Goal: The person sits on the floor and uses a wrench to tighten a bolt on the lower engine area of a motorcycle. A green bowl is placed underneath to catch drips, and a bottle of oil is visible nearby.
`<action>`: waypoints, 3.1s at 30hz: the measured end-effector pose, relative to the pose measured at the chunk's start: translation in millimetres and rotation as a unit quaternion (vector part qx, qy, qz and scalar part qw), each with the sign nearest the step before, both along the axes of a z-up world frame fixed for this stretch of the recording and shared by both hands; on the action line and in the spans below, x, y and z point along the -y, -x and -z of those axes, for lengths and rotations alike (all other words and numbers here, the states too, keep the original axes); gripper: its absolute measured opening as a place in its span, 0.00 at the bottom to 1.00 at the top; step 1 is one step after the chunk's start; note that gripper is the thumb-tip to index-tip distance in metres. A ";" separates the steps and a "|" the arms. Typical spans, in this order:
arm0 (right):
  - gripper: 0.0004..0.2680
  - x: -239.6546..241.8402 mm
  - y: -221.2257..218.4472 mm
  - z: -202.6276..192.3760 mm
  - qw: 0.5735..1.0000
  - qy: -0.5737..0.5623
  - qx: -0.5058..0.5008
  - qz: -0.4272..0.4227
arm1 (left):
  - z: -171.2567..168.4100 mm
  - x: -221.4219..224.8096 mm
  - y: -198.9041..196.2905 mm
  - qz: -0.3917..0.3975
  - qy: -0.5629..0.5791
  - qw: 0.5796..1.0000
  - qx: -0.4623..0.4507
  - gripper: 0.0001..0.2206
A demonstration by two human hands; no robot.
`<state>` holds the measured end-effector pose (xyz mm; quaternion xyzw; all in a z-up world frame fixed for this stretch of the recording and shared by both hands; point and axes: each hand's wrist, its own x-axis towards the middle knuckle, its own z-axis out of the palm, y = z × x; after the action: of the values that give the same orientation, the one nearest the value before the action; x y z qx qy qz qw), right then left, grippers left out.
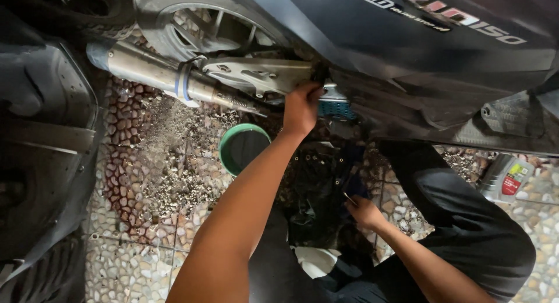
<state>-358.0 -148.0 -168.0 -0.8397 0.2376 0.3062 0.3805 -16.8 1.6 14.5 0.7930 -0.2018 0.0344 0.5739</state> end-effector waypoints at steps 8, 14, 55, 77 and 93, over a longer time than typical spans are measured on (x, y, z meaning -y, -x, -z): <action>0.16 2.4 5.1 15.0 0.999 0.020 0.023 -0.027 | -3.6 -3.4 -1.4 0.028 -0.044 0.999 -0.009 0.07; 0.17 5.5 11.7 34.0 0.999 0.006 0.045 -0.023 | -0.7 -0.8 -2.0 0.021 -0.094 0.992 0.084 0.05; 0.15 -3.0 1.0 2.8 0.999 -0.016 0.022 -0.020 | -7.7 -6.9 -6.5 -0.006 -0.033 0.999 0.025 0.06; 0.16 0.5 4.9 19.5 0.998 0.008 0.042 -0.046 | 7.2 4.2 -5.5 0.003 -0.028 1.000 -0.008 0.05; 0.15 6.6 8.0 22.4 0.997 0.027 0.031 -0.065 | 8.3 -3.4 -10.3 0.058 -0.061 0.995 0.048 0.06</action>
<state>-366.0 -154.6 -190.4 -0.8722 0.1791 0.2975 0.3446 -6.4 5.0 6.2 0.8107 -0.2763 0.0268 0.5155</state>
